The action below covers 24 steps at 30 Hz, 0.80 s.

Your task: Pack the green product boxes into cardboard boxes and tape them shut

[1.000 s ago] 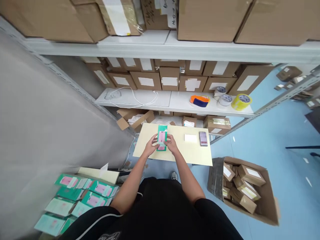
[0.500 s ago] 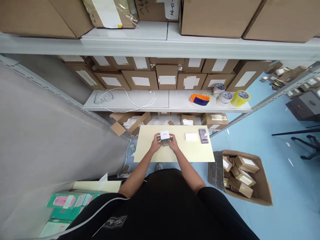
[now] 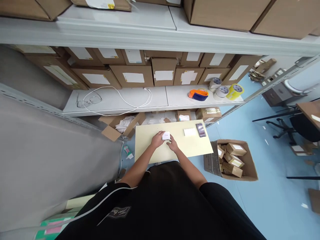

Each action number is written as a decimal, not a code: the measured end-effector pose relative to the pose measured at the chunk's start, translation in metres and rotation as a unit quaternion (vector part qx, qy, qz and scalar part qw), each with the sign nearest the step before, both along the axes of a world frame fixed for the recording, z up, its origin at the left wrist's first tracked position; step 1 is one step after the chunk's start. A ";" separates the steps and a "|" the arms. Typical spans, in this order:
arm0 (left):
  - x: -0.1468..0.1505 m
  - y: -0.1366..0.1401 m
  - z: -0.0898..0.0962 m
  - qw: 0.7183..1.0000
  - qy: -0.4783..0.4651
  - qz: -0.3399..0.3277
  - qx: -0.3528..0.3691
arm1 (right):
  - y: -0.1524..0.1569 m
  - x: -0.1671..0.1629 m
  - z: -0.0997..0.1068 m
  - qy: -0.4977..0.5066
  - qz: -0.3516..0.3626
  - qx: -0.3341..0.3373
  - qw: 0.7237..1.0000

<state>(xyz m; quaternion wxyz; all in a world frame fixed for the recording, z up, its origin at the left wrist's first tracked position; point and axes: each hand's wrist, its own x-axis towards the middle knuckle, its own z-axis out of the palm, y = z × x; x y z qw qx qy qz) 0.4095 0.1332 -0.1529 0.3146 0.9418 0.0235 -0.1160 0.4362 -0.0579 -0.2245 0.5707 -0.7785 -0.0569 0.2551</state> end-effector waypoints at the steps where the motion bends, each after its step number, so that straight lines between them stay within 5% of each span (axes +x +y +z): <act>1: 0.005 0.004 0.003 1.000 0.012 -0.010 0.013 | 0.000 0.001 0.000 0.002 0.008 -0.003 1.000; 9: 0.038 0.034 0.019 0.998 0.033 -0.046 0.009 | 0.009 0.002 0.009 0.040 0.048 -0.032 0.998; 14: 0.051 0.032 0.016 0.984 0.061 0.137 -0.093 | 0.014 0.001 0.018 0.018 0.025 -0.019 0.999; 19: 0.046 0.025 0.003 0.965 0.005 0.248 -0.086 | 0.021 -0.003 0.021 0.018 -0.001 -0.019 1.000; 21: 0.040 0.023 -0.002 0.964 -0.060 0.243 -0.092 | 0.025 -0.004 0.021 0.015 -0.009 -0.019 1.000; 24: 0.034 0.020 -0.009 0.984 -0.024 0.125 -0.127 | 0.031 -0.004 0.022 0.000 -0.022 -0.019 1.000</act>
